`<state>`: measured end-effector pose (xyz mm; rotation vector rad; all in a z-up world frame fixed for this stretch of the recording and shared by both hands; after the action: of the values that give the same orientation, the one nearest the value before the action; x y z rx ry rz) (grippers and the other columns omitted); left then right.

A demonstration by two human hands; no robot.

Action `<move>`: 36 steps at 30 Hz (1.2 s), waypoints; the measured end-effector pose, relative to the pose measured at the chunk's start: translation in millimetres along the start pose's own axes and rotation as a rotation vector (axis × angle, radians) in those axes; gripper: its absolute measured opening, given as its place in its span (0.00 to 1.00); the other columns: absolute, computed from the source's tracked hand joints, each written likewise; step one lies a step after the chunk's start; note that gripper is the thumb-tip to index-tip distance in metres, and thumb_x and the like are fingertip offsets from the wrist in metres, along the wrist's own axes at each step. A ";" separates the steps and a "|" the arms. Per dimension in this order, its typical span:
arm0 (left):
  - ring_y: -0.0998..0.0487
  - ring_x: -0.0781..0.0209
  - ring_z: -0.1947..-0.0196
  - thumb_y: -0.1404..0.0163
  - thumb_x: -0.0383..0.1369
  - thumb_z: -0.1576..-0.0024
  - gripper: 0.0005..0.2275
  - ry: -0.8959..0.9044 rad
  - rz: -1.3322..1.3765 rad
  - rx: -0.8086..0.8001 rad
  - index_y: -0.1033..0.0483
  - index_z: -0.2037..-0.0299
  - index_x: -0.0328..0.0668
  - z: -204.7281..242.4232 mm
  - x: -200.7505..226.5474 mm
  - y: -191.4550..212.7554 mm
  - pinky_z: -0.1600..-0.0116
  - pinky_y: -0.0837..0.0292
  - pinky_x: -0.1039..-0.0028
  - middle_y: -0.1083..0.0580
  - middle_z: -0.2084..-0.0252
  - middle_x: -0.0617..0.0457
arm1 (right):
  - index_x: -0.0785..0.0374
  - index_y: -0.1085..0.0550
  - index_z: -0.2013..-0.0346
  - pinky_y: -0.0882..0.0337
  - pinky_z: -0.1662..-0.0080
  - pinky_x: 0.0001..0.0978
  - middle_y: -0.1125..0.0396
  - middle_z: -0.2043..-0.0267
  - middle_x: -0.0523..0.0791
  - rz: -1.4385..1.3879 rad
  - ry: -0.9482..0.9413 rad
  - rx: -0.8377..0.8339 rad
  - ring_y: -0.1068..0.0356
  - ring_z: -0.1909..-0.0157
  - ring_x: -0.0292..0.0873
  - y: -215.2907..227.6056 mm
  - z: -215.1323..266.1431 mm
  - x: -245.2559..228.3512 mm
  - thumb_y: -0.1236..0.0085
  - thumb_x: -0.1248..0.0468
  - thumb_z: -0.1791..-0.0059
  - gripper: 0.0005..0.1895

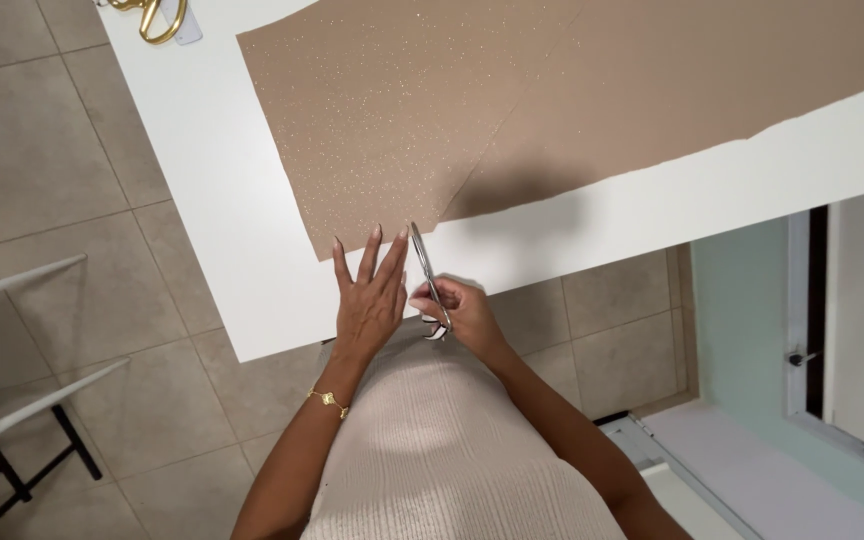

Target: The person uses scissors to cut a large piece of beige fabric with gold glitter on a white table. They carefully follow a curved line to separate a section of the material, then proceed to cut a straight line down the center of the remaining fabric.

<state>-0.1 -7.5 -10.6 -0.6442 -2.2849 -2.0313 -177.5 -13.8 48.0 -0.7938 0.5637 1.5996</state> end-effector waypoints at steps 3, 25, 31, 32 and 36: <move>0.53 0.52 0.15 0.60 0.35 0.31 0.25 -0.009 -0.006 -0.013 0.37 0.22 0.54 -1.4 0.3 2.2 0.19 0.67 0.29 0.47 0.15 0.68 | 0.67 0.19 0.53 0.19 0.68 0.19 0.20 0.64 0.45 -0.016 0.024 0.034 0.23 0.65 0.31 -8.3 -8.1 9.8 0.24 0.59 0.50 0.18; 0.53 0.52 0.16 0.62 0.38 0.29 0.25 -0.031 -0.001 -0.033 0.38 0.21 0.51 -7.1 -0.3 4.8 0.18 0.68 0.30 0.47 0.15 0.68 | 0.67 0.18 0.58 0.32 0.73 0.23 0.22 0.71 0.47 0.121 0.065 -0.008 0.29 0.78 0.34 17.2 -22.7 -10.8 0.23 0.60 0.52 0.15; 0.55 0.55 0.15 0.64 0.37 0.30 0.25 -0.021 0.014 -0.014 0.38 0.21 0.53 -10.7 1.2 -0.6 0.17 0.70 0.33 0.49 0.15 0.71 | 0.66 0.18 0.60 0.34 0.75 0.20 0.25 0.74 0.45 0.098 0.019 -0.004 0.31 0.80 0.32 15.9 -22.0 -10.9 0.23 0.60 0.52 0.14; 0.53 0.54 0.16 0.63 0.37 0.30 0.25 -0.027 0.011 -0.011 0.37 0.21 0.52 -11.8 1.0 -0.7 0.17 0.69 0.33 0.47 0.15 0.70 | 0.66 0.18 0.61 0.34 0.75 0.20 0.25 0.75 0.45 0.115 0.022 0.001 0.31 0.80 0.32 16.4 -23.1 -9.3 0.23 0.60 0.52 0.14; 0.50 0.53 0.16 0.63 0.37 0.30 0.25 -0.030 0.002 -0.014 0.36 0.22 0.51 -13.7 1.4 0.1 0.17 0.67 0.33 0.45 0.16 0.69 | 0.66 0.19 0.64 0.37 0.78 0.21 0.26 0.78 0.46 0.134 0.023 0.021 0.32 0.83 0.34 19.6 -28.8 0.7 0.23 0.61 0.52 0.13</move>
<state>-4.9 -20.1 -8.0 -0.6827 -2.2867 -2.0528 -191.6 -38.2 27.4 -0.7726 0.6610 1.7062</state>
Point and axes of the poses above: each hand's wrist, its own z-axis away from the middle knuckle, its own y-axis out of the back of the hand, x = y × z, the point moved 1 cm from there along -z, towards the middle knuckle
